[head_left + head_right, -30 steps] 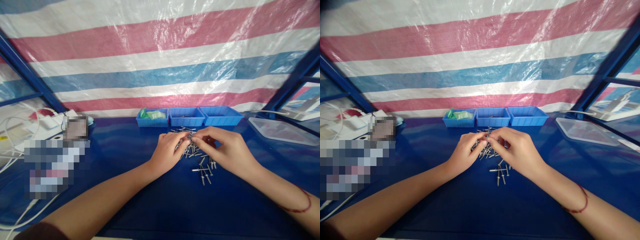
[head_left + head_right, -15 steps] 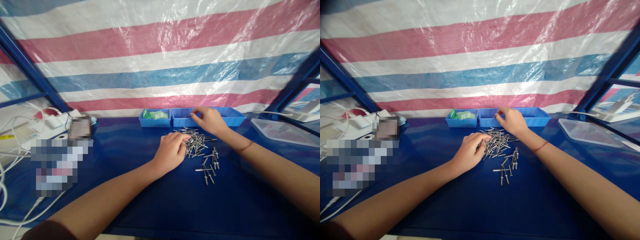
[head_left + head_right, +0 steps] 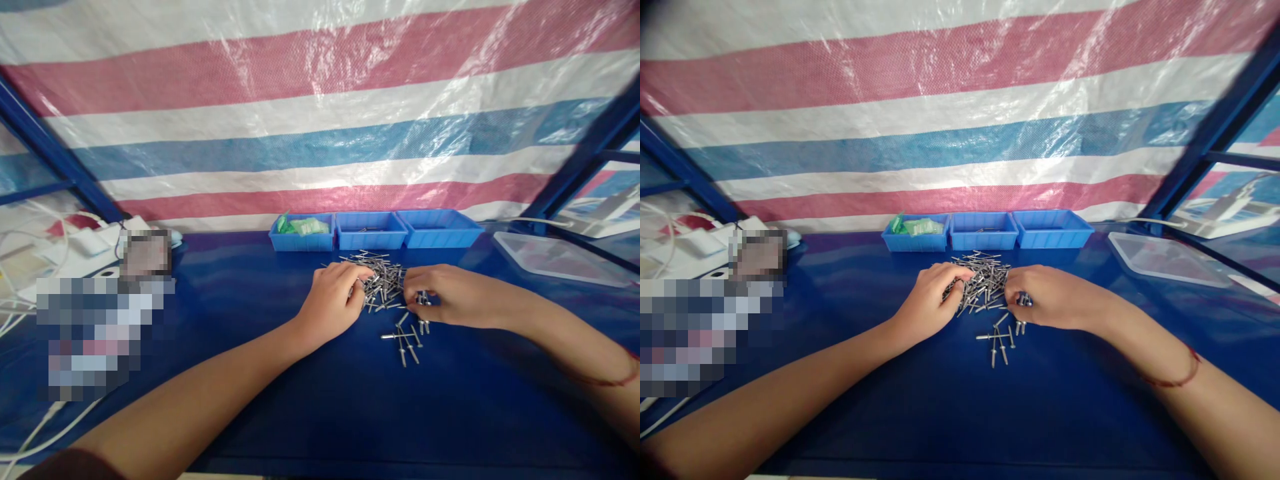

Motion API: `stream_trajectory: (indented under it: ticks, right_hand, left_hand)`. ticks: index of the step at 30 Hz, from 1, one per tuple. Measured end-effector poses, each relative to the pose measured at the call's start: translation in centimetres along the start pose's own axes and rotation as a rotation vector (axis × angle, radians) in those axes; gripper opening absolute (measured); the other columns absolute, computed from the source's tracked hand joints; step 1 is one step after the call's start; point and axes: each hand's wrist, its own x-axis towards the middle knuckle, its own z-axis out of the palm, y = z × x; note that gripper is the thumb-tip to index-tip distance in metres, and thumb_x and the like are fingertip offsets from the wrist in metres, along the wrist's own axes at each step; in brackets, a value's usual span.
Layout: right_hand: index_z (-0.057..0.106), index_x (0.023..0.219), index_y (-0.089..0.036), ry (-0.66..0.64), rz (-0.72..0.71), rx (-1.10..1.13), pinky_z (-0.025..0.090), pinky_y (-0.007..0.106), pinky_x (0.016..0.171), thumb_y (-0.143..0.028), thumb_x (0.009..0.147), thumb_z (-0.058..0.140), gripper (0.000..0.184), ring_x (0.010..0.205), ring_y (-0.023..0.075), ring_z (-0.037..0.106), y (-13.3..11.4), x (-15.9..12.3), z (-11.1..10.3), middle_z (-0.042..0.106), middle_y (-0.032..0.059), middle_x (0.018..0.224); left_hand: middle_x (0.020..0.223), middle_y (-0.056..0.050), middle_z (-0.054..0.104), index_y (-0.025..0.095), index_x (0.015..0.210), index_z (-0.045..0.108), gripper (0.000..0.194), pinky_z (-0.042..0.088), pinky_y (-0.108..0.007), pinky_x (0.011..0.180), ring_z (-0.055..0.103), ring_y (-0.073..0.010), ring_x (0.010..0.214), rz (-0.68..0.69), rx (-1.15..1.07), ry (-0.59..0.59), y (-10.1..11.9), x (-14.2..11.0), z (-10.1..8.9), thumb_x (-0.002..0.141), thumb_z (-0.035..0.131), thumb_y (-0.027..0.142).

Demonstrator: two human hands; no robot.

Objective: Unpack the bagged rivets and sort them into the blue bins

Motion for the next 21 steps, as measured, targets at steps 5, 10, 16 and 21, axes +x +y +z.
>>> stream_trajectory:
  ticks: [5, 10, 16, 21]
  right_hand:
    - [0.062, 0.078, -0.021, 0.215, 0.027, 0.111, 0.042, 0.028, 0.06, -0.027, 0.083, 0.052, 0.013, 0.063, 0.0148, 0.056, -1.0, 0.9, 0.9, 0.063, 0.0022, 0.073]
    - [0.062, 0.084, -0.02, 0.378, 0.077, 0.289, 0.044, 0.027, 0.061, -0.035, 0.088, 0.048, 0.021, 0.067, 0.015, 0.058, -2.8, 1.7, 2.3, 0.066, 0.003, 0.077]
    - [0.064, 0.086, -0.02, 0.461, 0.099, 0.343, 0.045, 0.028, 0.063, -0.039, 0.087, 0.052, 0.021, 0.071, 0.0167, 0.059, -3.5, 1.9, 3.1, 0.067, 0.0034, 0.078]
    - [0.062, 0.092, -0.02, 0.456, 0.111, 0.456, 0.047, 0.03, 0.07, -0.041, 0.089, 0.05, 0.024, 0.079, 0.0174, 0.06, -3.3, 2.0, 3.0, 0.067, 0.0049, 0.089]
  left_hand:
    - [0.098, -0.002, 0.068, 0.022, 0.103, 0.059, 0.023, 0.04, -0.035, 0.082, 0.058, -0.0201, 0.097, 0.08, -0.026, 0.024, 0.4, -0.2, -0.3, 0.08, 0.057, 0.018]
    - [0.089, -0.002, 0.069, 0.021, 0.1, 0.06, 0.02, 0.042, -0.033, 0.079, 0.059, -0.0183, 0.087, 0.134, -0.093, 0.131, 0.5, -0.2, -0.5, 0.082, 0.062, 0.03]
    - [0.082, 0.0, 0.069, 0.021, 0.086, 0.062, 0.01, 0.042, -0.029, 0.075, 0.061, -0.0148, 0.079, 0.14, -0.103, 0.197, 0.4, -0.2, -0.5, 0.087, 0.057, 0.03]
    - [0.083, -0.001, 0.07, 0.02, 0.086, 0.061, 0.008, 0.042, -0.029, 0.075, 0.061, -0.0147, 0.08, 0.164, -0.096, 0.253, 0.5, -0.1, -0.6, 0.088, 0.056, 0.026]
